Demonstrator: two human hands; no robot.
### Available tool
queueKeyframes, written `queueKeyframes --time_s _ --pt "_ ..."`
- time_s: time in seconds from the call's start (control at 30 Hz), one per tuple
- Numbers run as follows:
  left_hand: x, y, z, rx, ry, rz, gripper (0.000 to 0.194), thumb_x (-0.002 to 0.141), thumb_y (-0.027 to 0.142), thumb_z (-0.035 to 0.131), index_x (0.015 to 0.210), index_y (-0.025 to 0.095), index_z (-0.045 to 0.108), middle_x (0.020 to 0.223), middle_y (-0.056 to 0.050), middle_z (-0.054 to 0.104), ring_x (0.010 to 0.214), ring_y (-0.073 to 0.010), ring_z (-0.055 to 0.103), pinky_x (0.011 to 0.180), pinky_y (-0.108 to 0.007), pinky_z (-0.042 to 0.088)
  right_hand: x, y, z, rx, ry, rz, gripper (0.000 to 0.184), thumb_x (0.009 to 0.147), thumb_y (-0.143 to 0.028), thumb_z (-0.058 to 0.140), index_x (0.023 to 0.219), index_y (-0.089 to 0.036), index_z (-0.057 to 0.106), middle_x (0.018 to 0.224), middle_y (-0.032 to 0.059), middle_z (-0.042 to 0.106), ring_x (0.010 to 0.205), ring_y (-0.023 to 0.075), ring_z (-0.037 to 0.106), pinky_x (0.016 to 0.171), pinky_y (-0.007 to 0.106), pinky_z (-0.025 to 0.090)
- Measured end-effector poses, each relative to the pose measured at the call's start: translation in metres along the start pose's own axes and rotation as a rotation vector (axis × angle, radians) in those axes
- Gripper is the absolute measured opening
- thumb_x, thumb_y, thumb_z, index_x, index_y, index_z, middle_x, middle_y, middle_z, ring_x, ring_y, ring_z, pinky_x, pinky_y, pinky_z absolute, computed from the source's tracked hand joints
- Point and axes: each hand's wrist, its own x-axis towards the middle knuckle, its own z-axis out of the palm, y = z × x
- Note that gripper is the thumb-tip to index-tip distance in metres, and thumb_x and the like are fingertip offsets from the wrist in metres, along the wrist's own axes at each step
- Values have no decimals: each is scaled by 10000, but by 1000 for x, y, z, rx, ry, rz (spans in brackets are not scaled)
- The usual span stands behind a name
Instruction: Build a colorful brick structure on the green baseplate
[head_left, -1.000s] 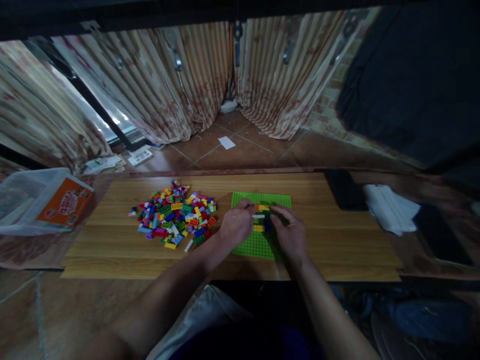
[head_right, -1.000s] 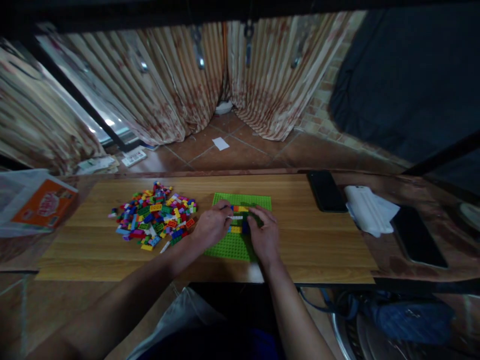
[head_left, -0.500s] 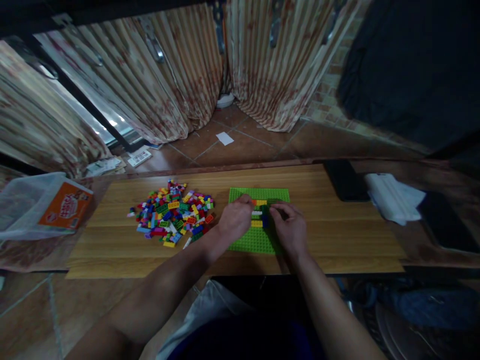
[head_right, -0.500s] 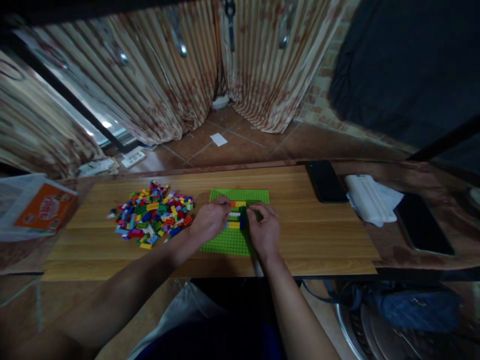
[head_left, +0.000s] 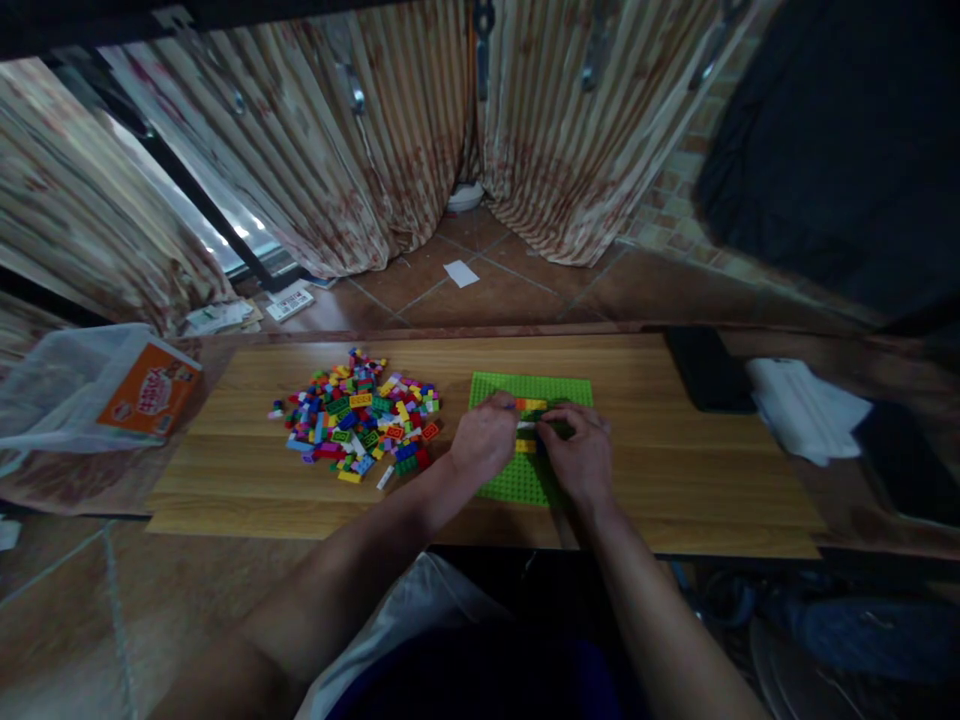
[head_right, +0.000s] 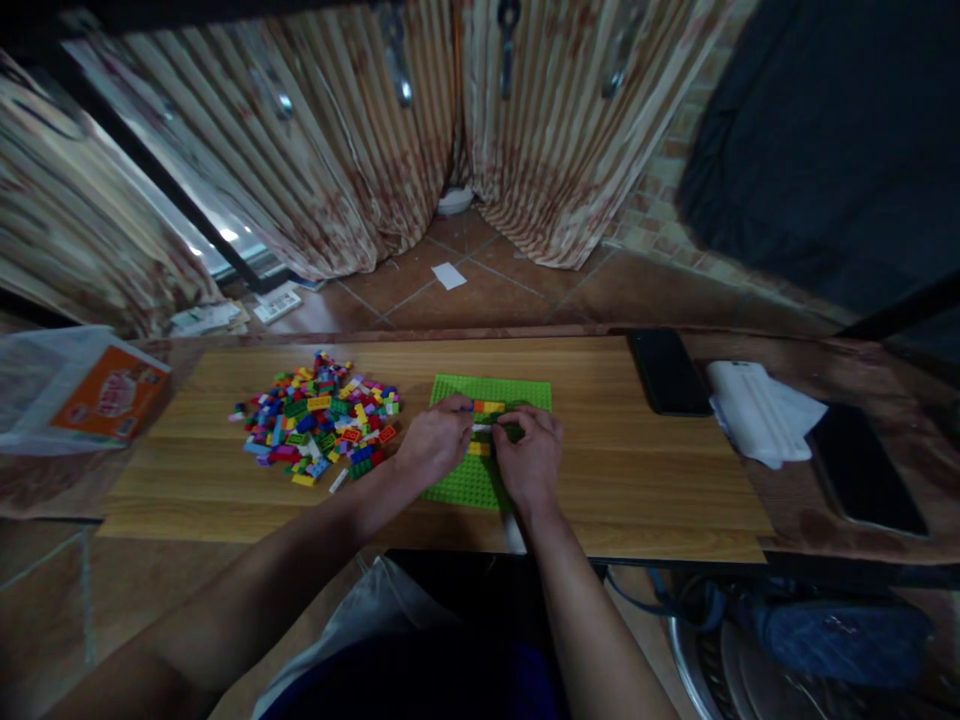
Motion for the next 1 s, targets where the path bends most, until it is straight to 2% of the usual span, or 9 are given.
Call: queueKeyframes --time_s 0.27,0.43,0.63,0.8,0.9,1.0 --pt "2 1 1 -9 -6 14 234 887 129 467 916 146 698 1149 -91 657 1009 -216 646 831 -298 553 4 -3 2 1 -19 30 131 741 -319 628 759 -221 712 981 88 676 1039 255 556 984 456 377" --pt "4 3 -1 -50 -23 22 261 882 102 440 951 137 689 1181 -95 648 1021 -207 643 876 -301 544 7 -2 2 3 -48 35 112 717 -299 633 718 -218 710 950 88 682 1017 254 571 980 462 387" --pt "9 2 -1 -69 -68 101 261 838 43 454 947 114 681 1123 -117 668 1073 -220 621 949 -311 518 14 1 2 13 -62 32 90 687 -304 632 652 -241 687 849 57 669 927 243 587 946 464 416" --pt "11 0 2 -72 -50 182 280 844 10 443 965 107 676 1052 -122 680 1059 -216 622 970 -336 508 12 -2 5 -23 -56 23 77 665 -283 639 615 -232 670 846 69 671 943 253 585 968 480 396" --pt "11 -2 3 -62 -38 150 289 851 5 445 1007 109 665 1057 -125 683 1039 -208 633 945 -333 522 9 -1 3 11 -68 -12 120 702 -326 632 658 -231 690 905 72 695 985 251 594 998 490 378" --pt "5 -6 1 -33 -34 104 308 850 -1 439 1040 107 656 1062 -122 684 993 -195 650 905 -310 537 10 4 -2 73 -89 -2 197 731 -410 629 695 -233 708 924 67 716 968 243 616 978 471 407"
